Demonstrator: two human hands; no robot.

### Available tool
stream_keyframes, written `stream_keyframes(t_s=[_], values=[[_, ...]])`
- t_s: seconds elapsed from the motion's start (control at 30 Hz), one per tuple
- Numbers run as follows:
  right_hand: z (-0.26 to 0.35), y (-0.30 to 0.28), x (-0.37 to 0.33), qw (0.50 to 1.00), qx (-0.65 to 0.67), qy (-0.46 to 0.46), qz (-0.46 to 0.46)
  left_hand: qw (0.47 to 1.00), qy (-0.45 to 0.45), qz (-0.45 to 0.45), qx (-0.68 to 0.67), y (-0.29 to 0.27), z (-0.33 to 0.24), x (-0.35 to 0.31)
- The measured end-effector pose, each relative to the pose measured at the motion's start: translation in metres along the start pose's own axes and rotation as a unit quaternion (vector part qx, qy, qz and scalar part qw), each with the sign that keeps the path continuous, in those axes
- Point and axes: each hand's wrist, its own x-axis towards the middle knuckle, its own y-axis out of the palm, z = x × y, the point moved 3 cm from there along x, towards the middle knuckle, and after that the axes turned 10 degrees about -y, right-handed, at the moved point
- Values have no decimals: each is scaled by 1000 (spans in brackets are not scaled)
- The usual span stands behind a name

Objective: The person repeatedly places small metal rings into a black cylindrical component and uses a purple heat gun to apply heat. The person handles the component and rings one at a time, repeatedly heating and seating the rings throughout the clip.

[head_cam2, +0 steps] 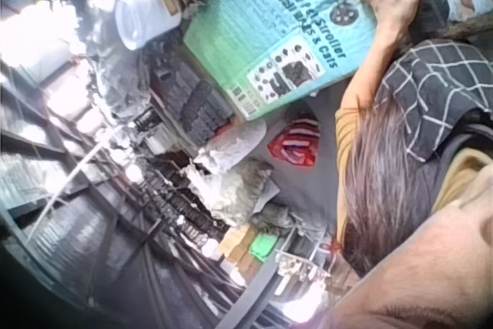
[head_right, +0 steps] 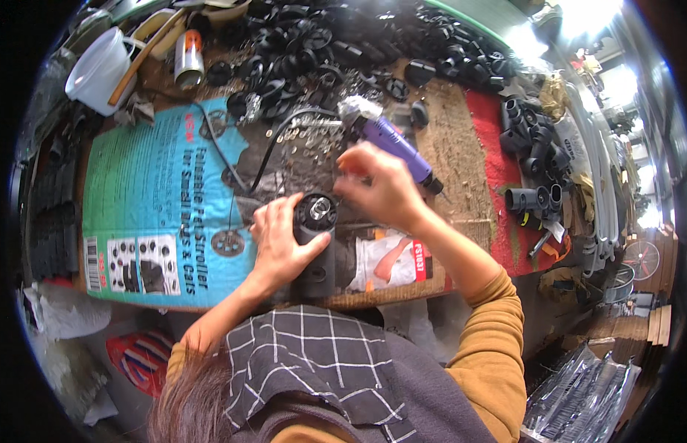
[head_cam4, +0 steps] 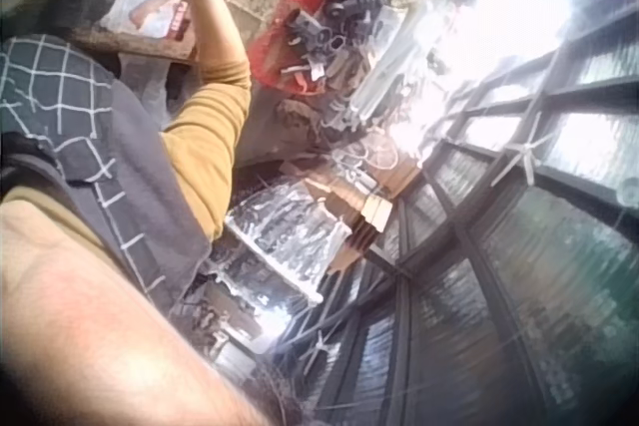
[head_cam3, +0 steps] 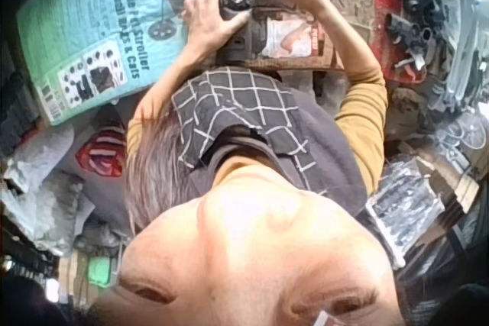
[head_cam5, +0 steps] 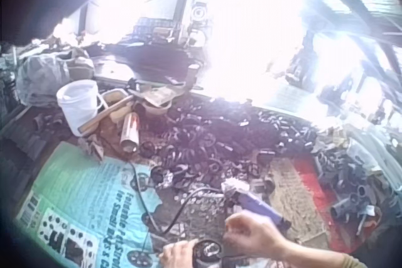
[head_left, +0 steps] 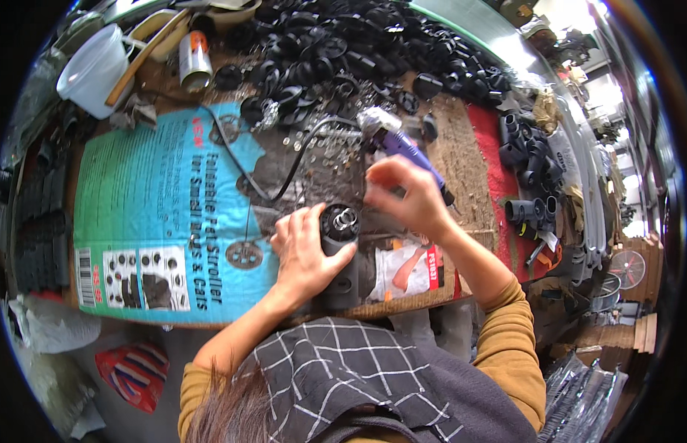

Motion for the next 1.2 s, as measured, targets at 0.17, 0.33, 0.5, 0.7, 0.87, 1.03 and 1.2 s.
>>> stream_keyframes(t_s=[0.17,0.33,0.5,0.7,0.87,1.03,1.2], values=[[-144,-80,63,933,-314,86,-152,999,4,37,-9,-9,0,1],[-261,-112,91,871,-407,243,-130,998,-5,59,-8,-13,-1,5],[-234,-105,80,894,-305,194,-266,996,13,87,-11,-17,-2,10],[-194,-114,58,928,-329,73,-159,993,87,52,-62,-32,-17,17],[-261,-125,96,914,-340,201,-93,991,105,26,-75,-48,-27,0],[-294,-106,116,936,-274,216,-53,992,80,7,-98,-57,-19,-9],[-180,-94,84,960,-207,55,-179,970,79,54,-224,-57,-35,15]])
